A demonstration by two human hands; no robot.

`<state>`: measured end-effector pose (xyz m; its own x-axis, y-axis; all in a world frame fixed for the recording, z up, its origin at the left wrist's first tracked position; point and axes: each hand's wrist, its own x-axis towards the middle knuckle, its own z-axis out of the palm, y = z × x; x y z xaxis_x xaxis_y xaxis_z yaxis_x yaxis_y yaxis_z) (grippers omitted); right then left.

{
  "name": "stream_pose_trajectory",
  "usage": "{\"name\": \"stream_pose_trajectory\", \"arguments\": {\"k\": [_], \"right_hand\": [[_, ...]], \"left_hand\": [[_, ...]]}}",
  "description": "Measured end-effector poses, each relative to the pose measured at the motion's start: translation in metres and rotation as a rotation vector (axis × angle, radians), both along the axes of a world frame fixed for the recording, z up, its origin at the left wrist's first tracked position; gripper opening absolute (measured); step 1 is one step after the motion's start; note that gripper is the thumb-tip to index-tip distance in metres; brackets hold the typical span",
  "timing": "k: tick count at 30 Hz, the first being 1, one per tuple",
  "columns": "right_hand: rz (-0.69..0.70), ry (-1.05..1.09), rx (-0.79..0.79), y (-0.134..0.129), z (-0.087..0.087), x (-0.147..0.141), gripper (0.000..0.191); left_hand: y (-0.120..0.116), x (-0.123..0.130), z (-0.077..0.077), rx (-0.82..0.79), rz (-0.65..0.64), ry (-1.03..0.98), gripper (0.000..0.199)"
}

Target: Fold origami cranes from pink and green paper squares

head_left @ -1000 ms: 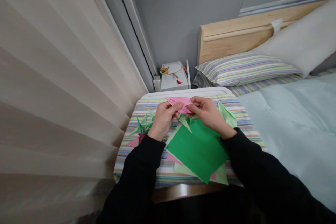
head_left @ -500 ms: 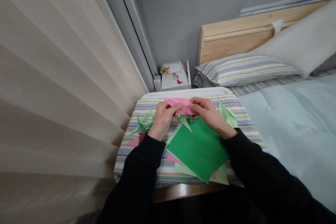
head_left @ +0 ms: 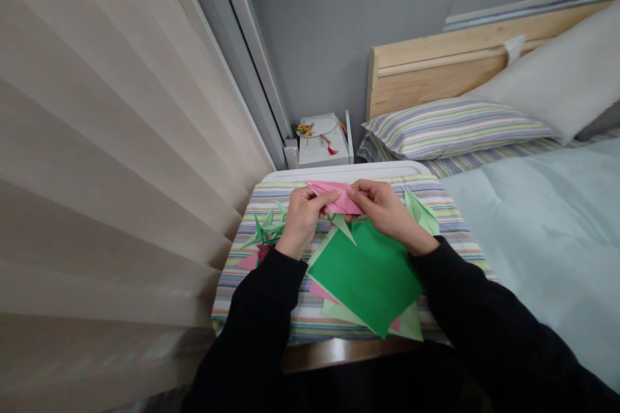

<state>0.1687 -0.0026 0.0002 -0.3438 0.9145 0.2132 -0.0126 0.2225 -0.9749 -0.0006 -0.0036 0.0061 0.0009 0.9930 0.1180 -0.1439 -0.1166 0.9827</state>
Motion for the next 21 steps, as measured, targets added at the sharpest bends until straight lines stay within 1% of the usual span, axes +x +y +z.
{"name": "stream_pose_trajectory", "arguments": {"k": [3,5,7,10,13,15,19,21], "right_hand": [[-0.017,-0.039,0.046,0.0006,0.0018,0.0022,0.028],[-0.036,-0.060,0.073,0.0002,0.0029,0.0029,0.030],[-0.038,-0.075,0.082,-0.0008,0.0038,0.0022,0.033],[-0.025,-0.074,0.079,-0.0024,0.0047,-0.0009,0.037],[-0.030,-0.085,0.127,-0.0028,0.0055,-0.0026,0.036],[-0.033,-0.104,0.149,-0.0025,0.0059,-0.0023,0.034],[-0.031,-0.105,0.108,-0.0023,0.0042,-0.0020,0.031],[-0.034,-0.075,0.057,-0.0024,0.0015,-0.0036,0.032]], "left_hand": [[0.0019,-0.0010,-0.0019,0.002,0.048,0.013,0.035],[0.0031,-0.0022,-0.0035,0.001,0.059,0.029,0.036],[0.0037,-0.0032,-0.0052,0.003,0.036,0.054,0.034],[0.0036,-0.0034,-0.0075,-0.004,-0.030,0.084,0.029],[0.0039,-0.0032,-0.0095,-0.015,-0.073,0.064,0.035],[0.0044,-0.0032,-0.0095,0.006,-0.061,0.051,0.039],[0.0030,-0.0029,-0.0040,0.102,0.002,0.083,0.039],[0.0008,-0.0020,-0.0001,0.132,0.006,0.136,0.041]]}}
